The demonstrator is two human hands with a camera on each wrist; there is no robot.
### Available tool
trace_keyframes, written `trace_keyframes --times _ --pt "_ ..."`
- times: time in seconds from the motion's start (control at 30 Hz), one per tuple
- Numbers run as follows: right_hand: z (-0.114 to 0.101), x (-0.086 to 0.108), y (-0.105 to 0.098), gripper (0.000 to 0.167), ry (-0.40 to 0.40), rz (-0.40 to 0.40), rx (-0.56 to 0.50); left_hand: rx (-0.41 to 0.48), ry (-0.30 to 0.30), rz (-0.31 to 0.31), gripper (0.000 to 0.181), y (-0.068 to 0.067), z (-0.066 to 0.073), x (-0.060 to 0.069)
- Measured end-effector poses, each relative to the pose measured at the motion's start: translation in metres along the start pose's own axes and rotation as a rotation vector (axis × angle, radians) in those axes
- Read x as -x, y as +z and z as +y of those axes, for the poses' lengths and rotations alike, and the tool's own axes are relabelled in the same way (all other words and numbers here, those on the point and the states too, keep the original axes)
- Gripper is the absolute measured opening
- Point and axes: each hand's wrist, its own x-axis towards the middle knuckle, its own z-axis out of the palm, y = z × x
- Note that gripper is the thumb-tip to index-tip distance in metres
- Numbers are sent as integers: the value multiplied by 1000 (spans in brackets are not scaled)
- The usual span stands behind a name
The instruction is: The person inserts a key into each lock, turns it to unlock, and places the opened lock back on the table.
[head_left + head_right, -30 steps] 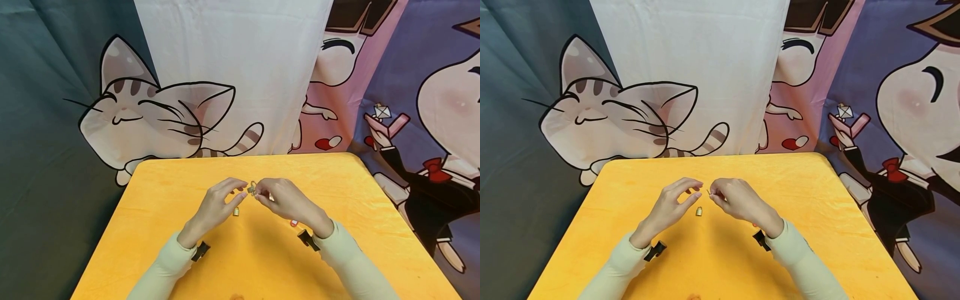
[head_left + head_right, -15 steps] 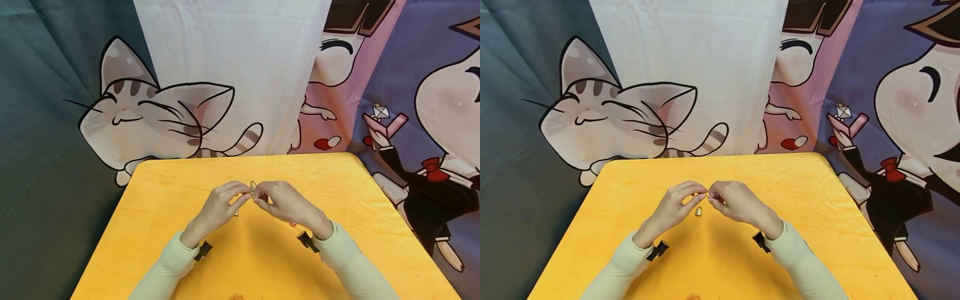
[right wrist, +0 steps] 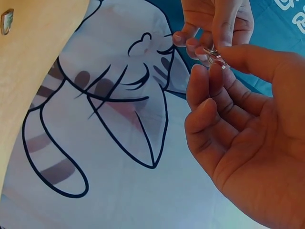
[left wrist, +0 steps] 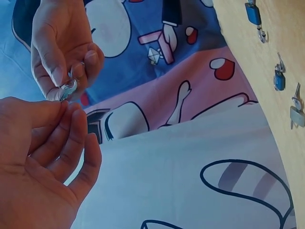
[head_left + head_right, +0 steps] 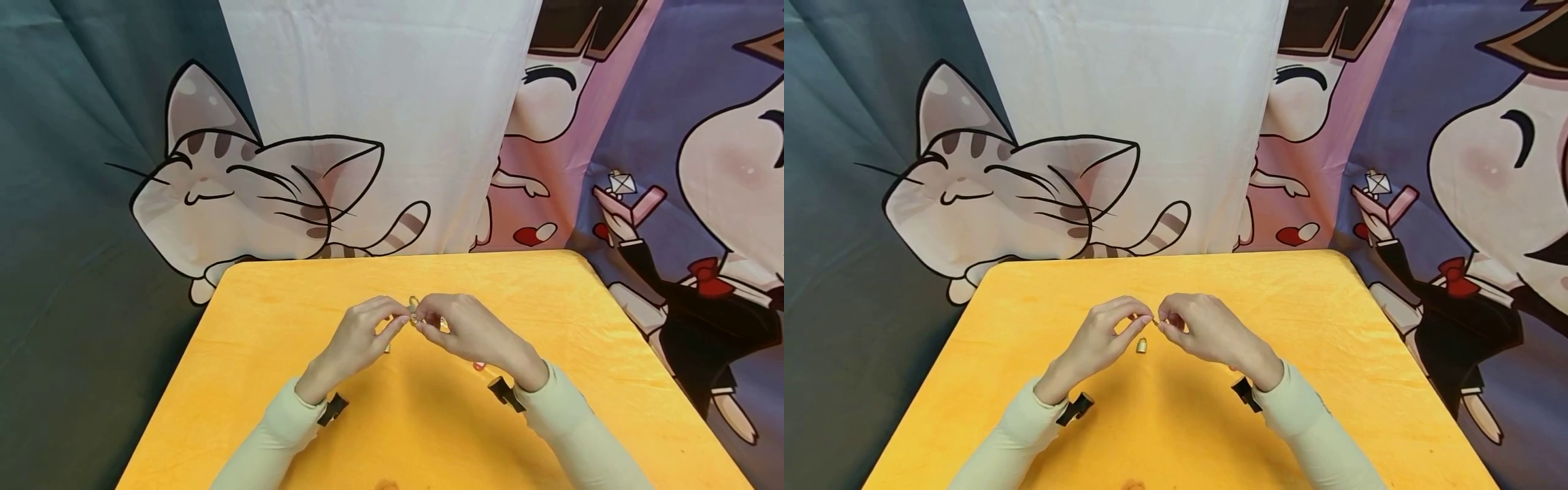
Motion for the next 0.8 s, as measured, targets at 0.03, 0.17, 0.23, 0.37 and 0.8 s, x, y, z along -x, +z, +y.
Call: trace_keyframes --times 0.03,0.17,0.23,0.37,0.8 --pt "0 0 0 8 4 7 1 -1 1 4 8 0 0 0" --pt "1 2 -1 17 23 44 3 -7 -21 22 9 1 1 -1" --pt "1 2 0 18 24 70 2 1 -38 38 9 2 2 -2" --pt "1 3 4 17 8 130 -11 43 -89 74 10 4 6 -5" --pt "2 6 16 7 -7 232 -6 131 -174 154 12 12 14 -10"
